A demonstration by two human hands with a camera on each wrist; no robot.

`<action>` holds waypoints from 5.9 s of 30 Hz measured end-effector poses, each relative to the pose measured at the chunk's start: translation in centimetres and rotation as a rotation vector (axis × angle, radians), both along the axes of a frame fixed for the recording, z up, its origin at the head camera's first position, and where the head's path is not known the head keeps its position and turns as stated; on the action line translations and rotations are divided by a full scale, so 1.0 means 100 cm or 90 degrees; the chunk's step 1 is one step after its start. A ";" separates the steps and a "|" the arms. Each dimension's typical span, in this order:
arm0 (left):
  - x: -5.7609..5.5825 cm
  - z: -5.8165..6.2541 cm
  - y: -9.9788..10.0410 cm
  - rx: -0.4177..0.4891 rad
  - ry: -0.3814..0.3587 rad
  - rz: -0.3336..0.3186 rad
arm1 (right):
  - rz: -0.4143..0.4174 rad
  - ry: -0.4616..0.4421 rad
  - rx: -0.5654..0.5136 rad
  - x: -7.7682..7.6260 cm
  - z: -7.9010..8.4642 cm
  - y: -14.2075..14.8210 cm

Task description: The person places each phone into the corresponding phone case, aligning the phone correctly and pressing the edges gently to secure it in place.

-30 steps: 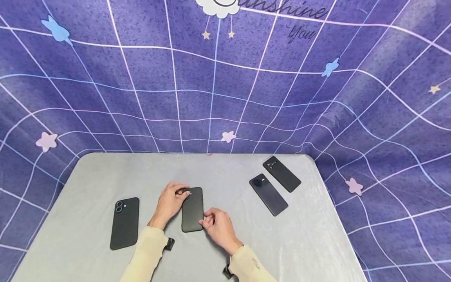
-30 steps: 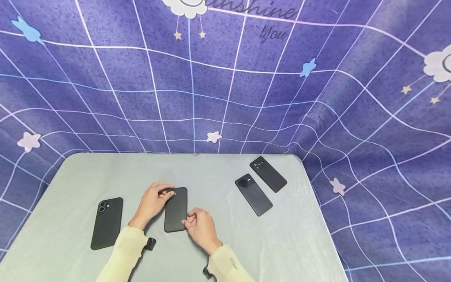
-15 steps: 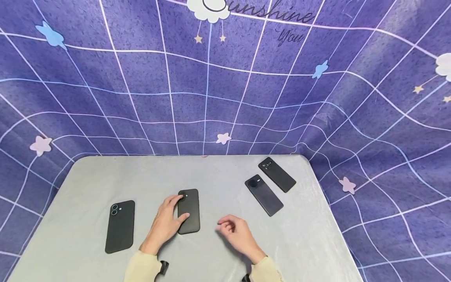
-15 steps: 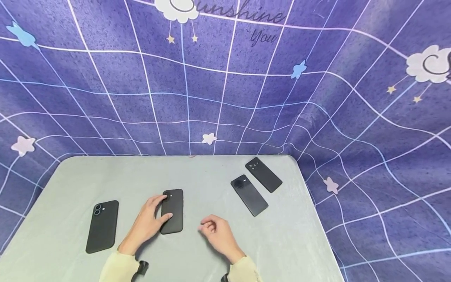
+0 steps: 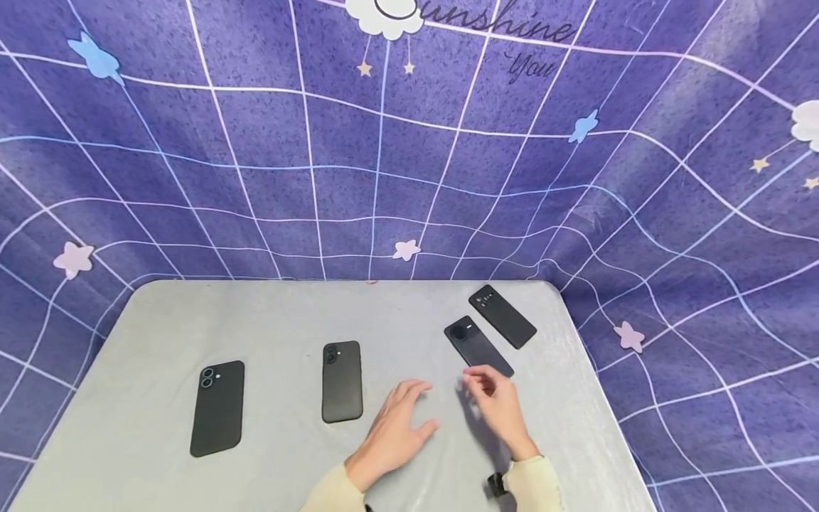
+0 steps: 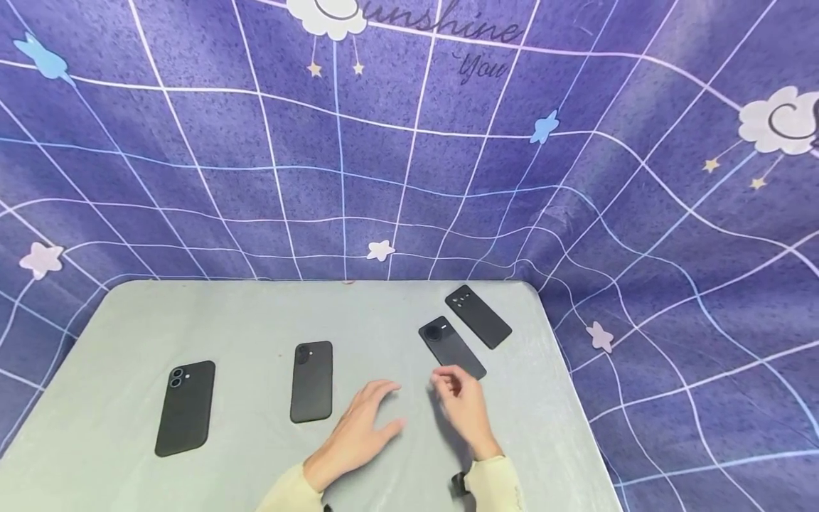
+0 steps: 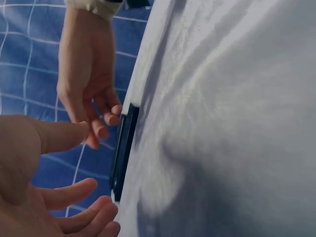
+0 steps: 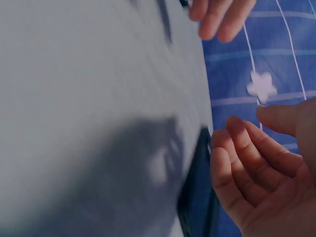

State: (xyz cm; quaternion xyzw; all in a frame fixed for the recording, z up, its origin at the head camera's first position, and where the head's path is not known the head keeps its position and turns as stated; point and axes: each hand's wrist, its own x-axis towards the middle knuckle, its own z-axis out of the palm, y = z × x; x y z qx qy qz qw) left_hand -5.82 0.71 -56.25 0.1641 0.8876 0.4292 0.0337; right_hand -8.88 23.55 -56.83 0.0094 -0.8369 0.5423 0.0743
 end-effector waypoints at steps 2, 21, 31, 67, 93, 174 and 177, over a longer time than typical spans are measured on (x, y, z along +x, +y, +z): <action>-0.013 -0.002 0.013 -0.002 -0.001 -0.010 | -0.021 0.012 0.042 -0.010 0.003 0.013; -0.118 0.004 0.105 -0.128 -0.018 0.077 | -0.033 -0.002 0.375 -0.131 0.009 0.098; -0.134 -0.006 0.113 -0.175 -0.022 0.107 | -0.048 -0.096 0.459 -0.147 0.013 0.106; -0.135 -0.010 0.120 -0.091 -0.065 0.157 | -0.103 -0.117 0.332 -0.148 -0.002 0.100; -0.111 -0.021 0.061 0.381 -0.265 0.054 | -0.123 -0.104 0.170 -0.106 0.001 0.111; -0.065 -0.013 -0.018 0.502 -0.433 0.174 | 0.120 -0.257 -0.266 0.020 0.013 -0.008; -0.066 -0.014 -0.018 0.493 -0.437 0.180 | 0.126 -0.249 -0.265 0.019 0.011 -0.009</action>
